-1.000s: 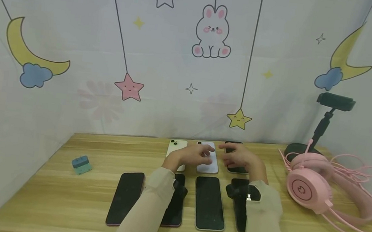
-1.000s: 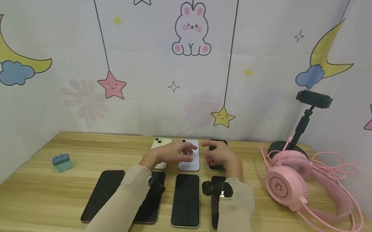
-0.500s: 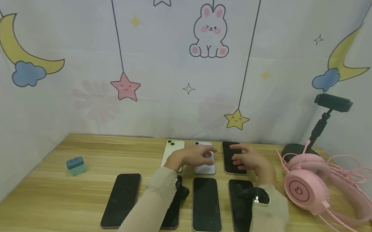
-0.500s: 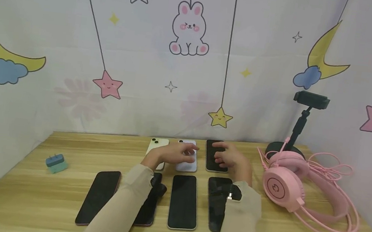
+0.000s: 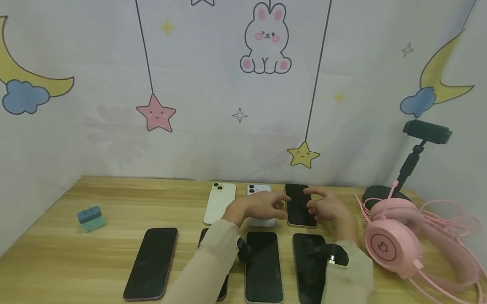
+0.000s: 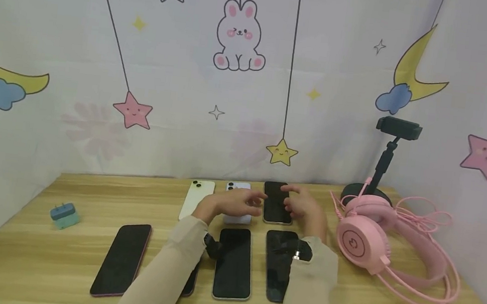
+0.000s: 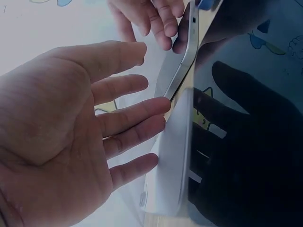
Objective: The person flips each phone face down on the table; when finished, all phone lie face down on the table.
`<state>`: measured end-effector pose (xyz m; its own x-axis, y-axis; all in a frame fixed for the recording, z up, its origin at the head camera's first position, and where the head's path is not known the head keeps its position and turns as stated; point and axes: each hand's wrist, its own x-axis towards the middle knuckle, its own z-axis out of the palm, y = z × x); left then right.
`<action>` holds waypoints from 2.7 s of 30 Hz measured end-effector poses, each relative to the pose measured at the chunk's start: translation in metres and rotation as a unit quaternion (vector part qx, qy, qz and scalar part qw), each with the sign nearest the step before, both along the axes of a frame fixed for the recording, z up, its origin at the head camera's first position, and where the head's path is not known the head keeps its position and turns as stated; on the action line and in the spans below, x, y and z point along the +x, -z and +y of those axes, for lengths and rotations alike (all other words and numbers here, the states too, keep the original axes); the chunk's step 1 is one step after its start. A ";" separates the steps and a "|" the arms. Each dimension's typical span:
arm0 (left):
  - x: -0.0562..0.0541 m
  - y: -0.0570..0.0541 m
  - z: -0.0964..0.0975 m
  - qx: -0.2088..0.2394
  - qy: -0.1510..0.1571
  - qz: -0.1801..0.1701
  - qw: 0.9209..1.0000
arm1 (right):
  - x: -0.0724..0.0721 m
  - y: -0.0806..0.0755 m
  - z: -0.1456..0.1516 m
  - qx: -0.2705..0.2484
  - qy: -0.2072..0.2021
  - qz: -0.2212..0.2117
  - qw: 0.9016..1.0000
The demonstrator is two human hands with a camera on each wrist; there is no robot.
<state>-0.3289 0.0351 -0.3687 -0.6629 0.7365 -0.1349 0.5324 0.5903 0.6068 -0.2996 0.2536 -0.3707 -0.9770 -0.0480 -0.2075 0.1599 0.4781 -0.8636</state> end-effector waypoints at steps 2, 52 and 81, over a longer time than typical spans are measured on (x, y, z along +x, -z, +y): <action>0.000 -0.001 0.003 -0.009 0.005 0.012 1.000 | 0.000 -0.001 0.001 0.006 0.001 0.004 1.000; 0.007 -0.001 0.011 -0.075 0.027 0.059 0.995 | 0.003 0.006 0.011 -0.031 0.067 -0.042 0.996; 0.004 0.001 0.015 -0.007 -0.004 0.057 0.998 | 0.000 0.001 0.009 -0.094 -0.024 0.017 0.995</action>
<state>-0.3249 0.0501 -0.3700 -0.6804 0.7296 -0.0683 0.5925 0.6026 0.5346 -0.2997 0.2630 -0.3721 -0.9790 -0.1290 -0.1580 0.1110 0.3130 -0.9432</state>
